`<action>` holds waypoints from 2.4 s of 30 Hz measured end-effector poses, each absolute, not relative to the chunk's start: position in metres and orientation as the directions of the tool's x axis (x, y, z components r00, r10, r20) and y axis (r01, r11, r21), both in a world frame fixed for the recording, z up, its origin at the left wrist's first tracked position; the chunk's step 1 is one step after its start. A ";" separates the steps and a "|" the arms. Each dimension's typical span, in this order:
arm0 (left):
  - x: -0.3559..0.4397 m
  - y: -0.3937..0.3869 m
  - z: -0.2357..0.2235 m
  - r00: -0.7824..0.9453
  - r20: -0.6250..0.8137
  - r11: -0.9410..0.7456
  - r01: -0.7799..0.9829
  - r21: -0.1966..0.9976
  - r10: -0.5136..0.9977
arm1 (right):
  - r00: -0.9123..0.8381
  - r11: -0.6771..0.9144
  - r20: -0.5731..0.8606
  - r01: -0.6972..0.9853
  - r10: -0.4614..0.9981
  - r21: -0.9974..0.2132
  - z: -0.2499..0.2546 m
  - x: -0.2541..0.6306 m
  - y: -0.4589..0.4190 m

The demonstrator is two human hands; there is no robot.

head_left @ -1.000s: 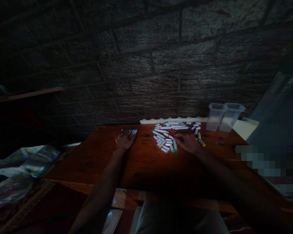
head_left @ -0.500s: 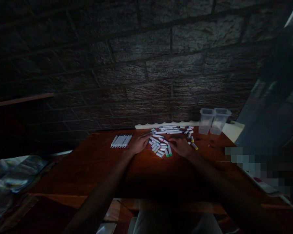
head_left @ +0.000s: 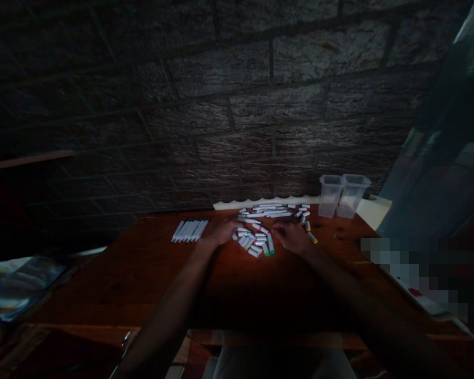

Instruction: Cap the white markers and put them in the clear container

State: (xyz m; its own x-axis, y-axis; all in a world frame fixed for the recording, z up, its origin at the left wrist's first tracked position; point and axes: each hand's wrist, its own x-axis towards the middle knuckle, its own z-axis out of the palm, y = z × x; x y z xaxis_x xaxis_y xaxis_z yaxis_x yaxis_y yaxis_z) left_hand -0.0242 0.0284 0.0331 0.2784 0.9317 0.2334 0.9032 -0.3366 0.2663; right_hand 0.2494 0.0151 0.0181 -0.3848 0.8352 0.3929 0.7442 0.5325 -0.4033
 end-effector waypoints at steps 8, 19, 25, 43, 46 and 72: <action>-0.022 0.033 0.021 0.428 0.269 -0.489 0.843 0.225 0.863 | -0.380 0.536 0.405 0.740 0.832 -0.407 0.012 0.250 0.017; -0.081 0.010 0.037 0.263 0.476 -0.448 0.831 0.331 0.839 | -0.605 0.766 0.481 0.575 0.634 -0.286 0.028 0.218 -0.021; -0.086 0.015 0.025 0.274 0.289 -0.356 0.889 0.289 0.917 | -0.887 0.968 0.387 0.239 0.251 -0.080 0.015 0.165 -0.062; -0.075 0.006 0.032 -0.226 0.199 0.206 0.972 0.116 0.953 | -0.911 0.966 0.329 0.256 0.249 -0.020 0.014 0.146 -0.043; -0.075 0.006 0.032 -0.266 0.205 0.252 0.963 0.093 0.942 | -0.881 0.943 0.347 0.331 0.320 -0.029 0.014 0.152 -0.035; -0.079 0.002 0.036 -0.366 0.186 0.340 0.927 0.157 0.912 | -0.596 0.704 0.399 0.675 0.697 -0.220 0.016 0.189 -0.001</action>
State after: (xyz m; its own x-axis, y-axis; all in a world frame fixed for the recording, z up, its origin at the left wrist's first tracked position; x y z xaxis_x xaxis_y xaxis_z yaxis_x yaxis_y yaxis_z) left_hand -0.0794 0.0015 0.0355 -0.3658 0.9119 0.1861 0.9273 0.3400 0.1569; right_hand 0.1893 -0.0007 0.0159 -0.5963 0.6968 0.3985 0.6753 0.7039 -0.2202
